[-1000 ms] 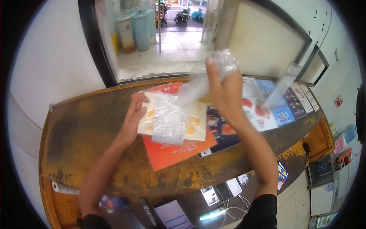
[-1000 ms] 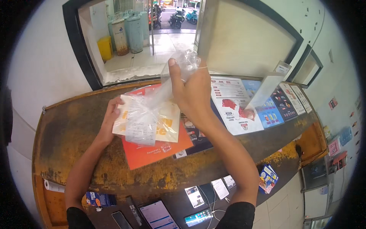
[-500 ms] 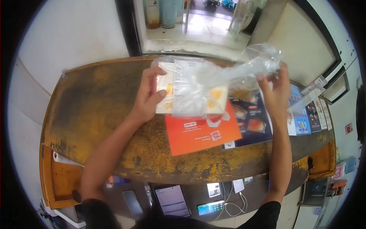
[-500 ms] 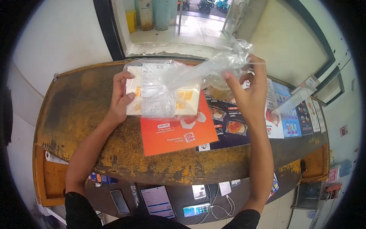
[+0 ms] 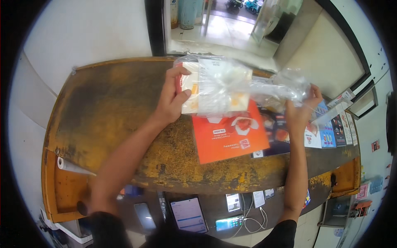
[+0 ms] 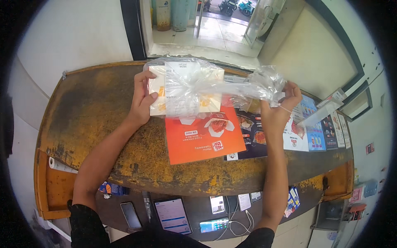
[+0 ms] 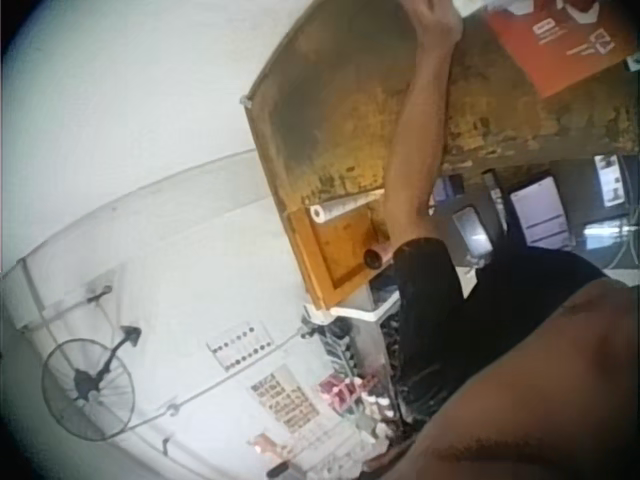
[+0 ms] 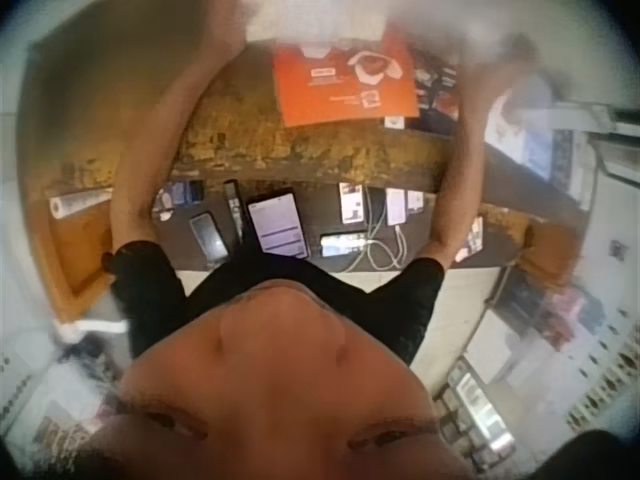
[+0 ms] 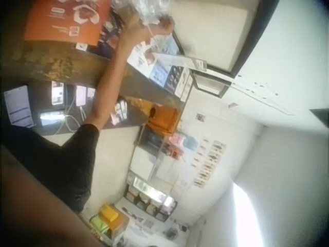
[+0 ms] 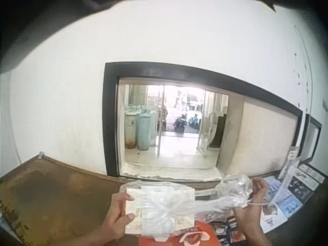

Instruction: The person packs a small plastic container of food and a box of snacks into a clear plastic bag. They seal the bag and place it on a wooden counter. The person then picks up a second box of snacks, places it into another clear plastic bag, and seals it. Finally, they place the second bag on the counter next to the first one.

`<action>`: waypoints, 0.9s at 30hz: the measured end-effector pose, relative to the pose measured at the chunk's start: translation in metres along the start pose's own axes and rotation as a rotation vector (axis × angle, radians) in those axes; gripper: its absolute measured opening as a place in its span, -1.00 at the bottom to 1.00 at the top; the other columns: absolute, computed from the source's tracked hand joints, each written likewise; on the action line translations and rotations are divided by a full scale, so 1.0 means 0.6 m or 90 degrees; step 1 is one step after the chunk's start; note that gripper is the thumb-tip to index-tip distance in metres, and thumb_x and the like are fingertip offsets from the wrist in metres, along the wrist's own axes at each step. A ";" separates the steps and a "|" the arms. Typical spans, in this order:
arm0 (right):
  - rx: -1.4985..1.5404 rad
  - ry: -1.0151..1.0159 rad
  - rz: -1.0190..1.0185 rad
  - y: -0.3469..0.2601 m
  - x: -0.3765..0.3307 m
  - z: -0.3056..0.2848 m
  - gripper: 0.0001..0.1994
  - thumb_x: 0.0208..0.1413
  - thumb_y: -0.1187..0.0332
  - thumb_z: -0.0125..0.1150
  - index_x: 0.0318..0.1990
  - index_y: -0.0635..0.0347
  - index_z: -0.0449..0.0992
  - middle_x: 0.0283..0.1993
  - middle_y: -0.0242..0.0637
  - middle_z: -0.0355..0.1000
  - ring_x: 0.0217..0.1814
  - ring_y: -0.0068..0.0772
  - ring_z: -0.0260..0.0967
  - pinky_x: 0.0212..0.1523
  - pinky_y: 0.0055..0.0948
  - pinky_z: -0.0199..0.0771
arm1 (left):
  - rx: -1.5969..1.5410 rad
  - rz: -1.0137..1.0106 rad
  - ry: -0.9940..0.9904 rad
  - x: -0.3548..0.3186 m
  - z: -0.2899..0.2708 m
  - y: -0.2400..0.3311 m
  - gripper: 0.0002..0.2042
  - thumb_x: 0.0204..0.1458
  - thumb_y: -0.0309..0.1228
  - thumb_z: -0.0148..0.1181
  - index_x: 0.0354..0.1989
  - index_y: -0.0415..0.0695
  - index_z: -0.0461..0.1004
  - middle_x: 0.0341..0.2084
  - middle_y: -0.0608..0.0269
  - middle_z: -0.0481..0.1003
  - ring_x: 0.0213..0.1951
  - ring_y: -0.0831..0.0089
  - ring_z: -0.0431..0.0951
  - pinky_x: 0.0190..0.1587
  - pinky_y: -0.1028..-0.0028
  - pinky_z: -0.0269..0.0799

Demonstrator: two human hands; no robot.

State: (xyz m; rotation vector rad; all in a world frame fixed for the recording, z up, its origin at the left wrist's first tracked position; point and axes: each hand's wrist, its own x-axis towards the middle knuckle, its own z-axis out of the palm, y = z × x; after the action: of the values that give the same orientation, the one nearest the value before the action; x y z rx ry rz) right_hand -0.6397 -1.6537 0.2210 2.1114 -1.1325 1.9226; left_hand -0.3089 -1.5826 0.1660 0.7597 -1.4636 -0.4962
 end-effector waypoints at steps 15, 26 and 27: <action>-0.236 -0.288 0.314 0.101 -0.036 -0.019 -0.37 -0.23 0.10 0.53 -0.21 0.55 0.44 -0.17 0.13 0.44 -0.25 -0.08 0.46 -0.18 -0.19 0.43 | 0.020 0.058 0.006 0.006 -0.004 -0.013 -0.60 -0.04 -0.54 0.06 0.04 -0.17 0.25 -0.04 0.08 0.28 0.13 0.23 0.26 0.24 0.33 0.05; -0.092 -0.226 0.308 0.054 -0.036 -0.006 -0.38 -0.13 0.31 0.47 0.01 0.47 0.26 -0.08 0.02 0.43 -0.20 -0.30 0.49 -0.43 -0.43 0.61 | 0.065 0.036 -0.015 0.015 -0.006 -0.002 -0.58 -0.06 -0.55 0.01 0.06 -0.17 0.22 0.10 -0.05 0.21 0.31 0.10 0.08 0.34 0.24 -0.12; -0.072 -0.218 0.280 0.060 -0.039 -0.004 -0.37 -0.12 0.31 0.46 0.03 0.45 0.25 -0.06 0.02 0.42 -0.19 -0.29 0.49 -0.43 -0.43 0.61 | 0.068 0.047 -0.006 0.016 -0.006 -0.002 -0.58 -0.06 -0.55 0.02 0.05 -0.17 0.24 0.09 -0.06 0.22 0.30 0.08 0.10 0.33 0.24 -0.10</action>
State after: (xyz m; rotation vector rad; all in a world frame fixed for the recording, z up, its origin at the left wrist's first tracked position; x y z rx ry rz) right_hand -0.6605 -1.6678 0.1858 2.3381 -1.8585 1.6127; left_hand -0.3043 -1.5898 0.1720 0.7856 -1.5311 -0.3687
